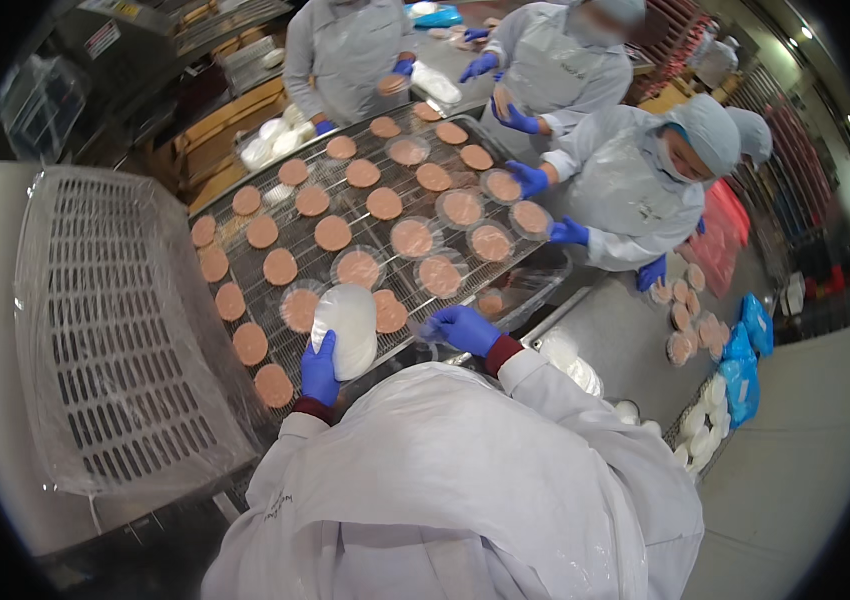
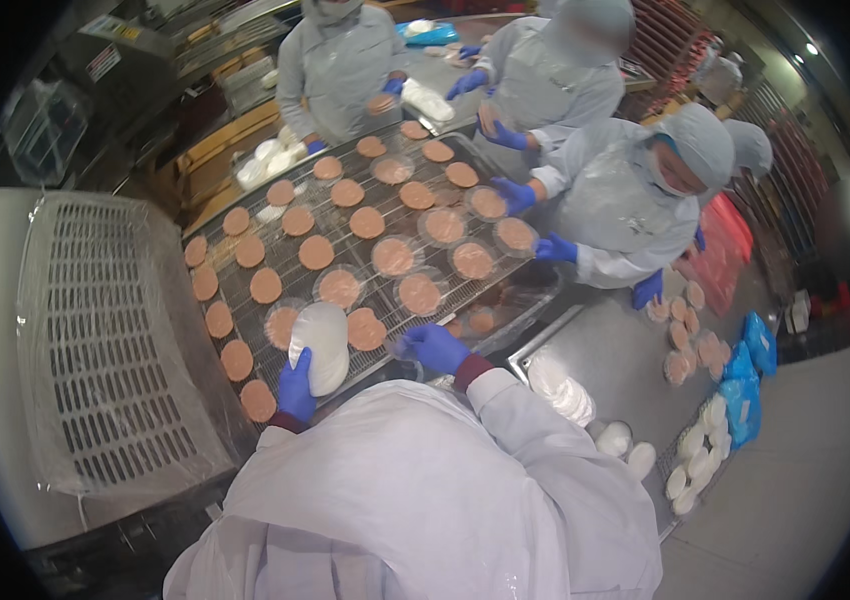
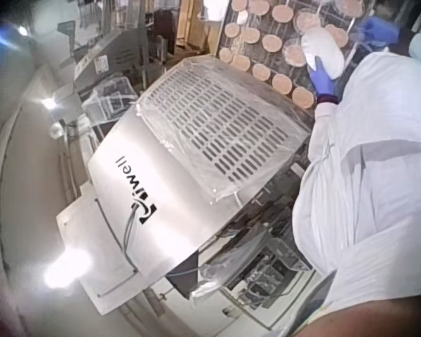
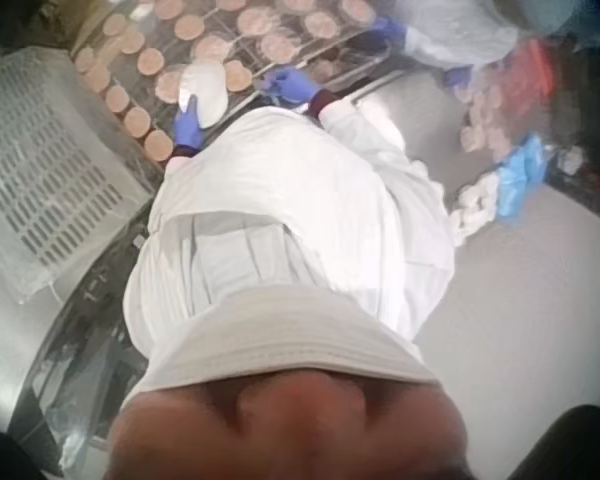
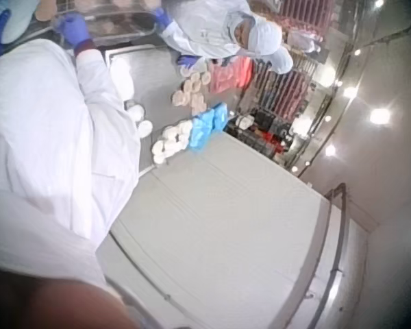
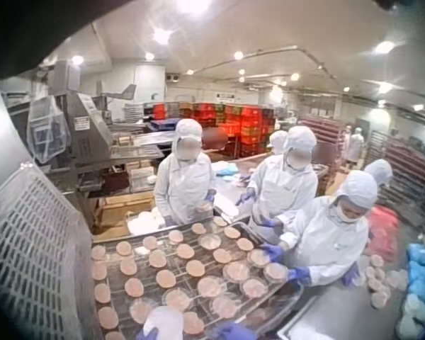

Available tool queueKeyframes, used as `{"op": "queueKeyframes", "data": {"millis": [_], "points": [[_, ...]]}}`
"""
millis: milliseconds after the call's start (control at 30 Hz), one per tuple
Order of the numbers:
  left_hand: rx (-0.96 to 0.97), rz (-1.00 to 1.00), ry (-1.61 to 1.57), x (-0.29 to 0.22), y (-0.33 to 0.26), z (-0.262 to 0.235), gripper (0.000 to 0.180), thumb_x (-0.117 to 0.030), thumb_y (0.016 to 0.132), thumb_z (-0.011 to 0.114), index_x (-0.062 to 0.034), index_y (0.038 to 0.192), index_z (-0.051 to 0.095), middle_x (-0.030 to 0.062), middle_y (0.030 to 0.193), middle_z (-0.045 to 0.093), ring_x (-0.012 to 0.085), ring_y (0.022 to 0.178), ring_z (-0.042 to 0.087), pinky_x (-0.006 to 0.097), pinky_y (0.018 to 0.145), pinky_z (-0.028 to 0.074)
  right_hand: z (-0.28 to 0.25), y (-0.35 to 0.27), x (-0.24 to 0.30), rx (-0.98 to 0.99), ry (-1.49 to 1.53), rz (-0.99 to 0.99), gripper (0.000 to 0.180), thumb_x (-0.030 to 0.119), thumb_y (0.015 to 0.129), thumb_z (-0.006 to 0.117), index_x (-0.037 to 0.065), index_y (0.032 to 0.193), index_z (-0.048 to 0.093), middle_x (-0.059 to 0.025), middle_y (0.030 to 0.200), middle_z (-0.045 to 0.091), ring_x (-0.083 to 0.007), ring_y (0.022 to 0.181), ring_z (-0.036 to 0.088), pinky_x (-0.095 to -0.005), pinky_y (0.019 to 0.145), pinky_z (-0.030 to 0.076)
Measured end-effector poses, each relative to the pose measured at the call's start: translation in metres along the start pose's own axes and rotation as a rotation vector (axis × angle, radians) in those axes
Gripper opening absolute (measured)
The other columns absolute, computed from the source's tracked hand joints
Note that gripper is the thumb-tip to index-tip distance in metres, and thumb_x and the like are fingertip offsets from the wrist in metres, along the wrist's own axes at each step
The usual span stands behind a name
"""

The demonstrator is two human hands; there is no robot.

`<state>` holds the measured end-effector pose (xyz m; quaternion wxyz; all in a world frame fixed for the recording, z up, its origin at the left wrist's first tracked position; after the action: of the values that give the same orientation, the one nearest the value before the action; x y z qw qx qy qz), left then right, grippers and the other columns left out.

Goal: The person picks up white circular discs and places them on top of pink circular discs arranged on a metal wire rack. The person handles the discs one at a time, stacking them in rows while other workers perform similar actions nearby.

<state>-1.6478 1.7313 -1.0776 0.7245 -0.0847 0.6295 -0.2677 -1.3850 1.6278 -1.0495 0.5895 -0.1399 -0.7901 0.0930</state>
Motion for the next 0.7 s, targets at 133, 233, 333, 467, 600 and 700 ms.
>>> {"op": "queueKeyframes", "data": {"millis": [133,233,333,467,600,700], "points": [[0.189,-0.117,-0.146,0.008,0.008,0.043,0.035,-0.025,0.091,0.059,-0.0012,0.117,0.054,0.0095,0.106,0.062,0.0197,0.091,0.062,0.033,0.077,0.052,-0.007,-0.017,-0.036,-0.109,-0.101,-0.019,0.018,0.02,0.085,0.063,0.004,0.094,0.065,-0.0103,0.086,0.067,-0.019,0.079,0.063,-0.0318,0.076,0.048],[0.309,-0.265,-0.257,0.016,0.008,0.06,0.036,-0.027,0.092,0.058,-0.0019,0.116,0.054,0.0088,0.104,0.063,0.0197,0.088,0.063,0.033,0.075,0.053,-0.007,-0.021,-0.047,-0.163,-0.178,0.044,0.023,0.018,0.086,0.061,0.006,0.105,0.065,-0.0127,0.092,0.068,-0.0202,0.084,0.064,-0.032,0.077,0.049],[0.417,-0.385,-0.268,0.025,0.003,0.054,0.037,-0.029,0.092,0.057,-0.0031,0.118,0.051,0.0086,0.103,0.063,0.019,0.087,0.063,0.031,0.073,0.053,-0.002,-0.019,-0.038,-0.201,-0.066,-0.053,0.023,0.015,0.087,0.059,0.006,0.107,0.066,-0.012,0.093,0.069,-0.019,0.084,0.064,-0.0322,0.077,0.049],[0.508,-0.299,-0.08,0.02,-0.004,0.043,0.04,-0.027,0.092,0.055,-0.0019,0.122,0.047,0.01,0.108,0.06,0.0187,0.094,0.061,0.031,0.08,0.051,0.008,-0.013,-0.025,-0.1,-0.171,0.025,0.026,-0.002,0.081,0.054,0.0,0.104,0.065,-0.0123,0.101,0.067,-0.0179,0.093,0.063,-0.031,0.082,0.049],[0.504,-0.198,0.06,0.02,-0.008,0.042,0.042,-0.026,0.093,0.054,-0.0005,0.125,0.045,0.0109,0.114,0.057,0.021,0.104,0.057,0.033,0.087,0.049,0.01,-0.011,-0.027,-0.081,-0.305,-0.047,0.028,0.029,0.087,0.058,0.007,0.102,0.066,-0.0146,0.097,0.067,-0.0314,0.091,0.063,-0.0391,0.081,0.048],[0.451,-0.244,-0.112,0.041,-0.005,0.045,0.043,-0.027,0.093,0.053,-0.003,0.127,0.044,0.0109,0.115,0.056,0.0221,0.106,0.056,0.034,0.089,0.048,-0.002,-0.011,-0.022,0.003,-0.264,-0.025,0.026,0.023,0.084,0.059,0.007,0.104,0.065,-0.0155,0.099,0.066,-0.0313,0.093,0.063,-0.0381,0.081,0.048]]}}
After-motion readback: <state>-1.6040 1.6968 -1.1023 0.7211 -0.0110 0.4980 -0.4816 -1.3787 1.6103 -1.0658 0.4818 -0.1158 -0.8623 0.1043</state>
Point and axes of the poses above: each hand's wrist, its own y-axis towards the middle knuckle, its own z-axis out of the palm, x = y × z, the point moved 9 cm from there along y, towards the middle knuckle
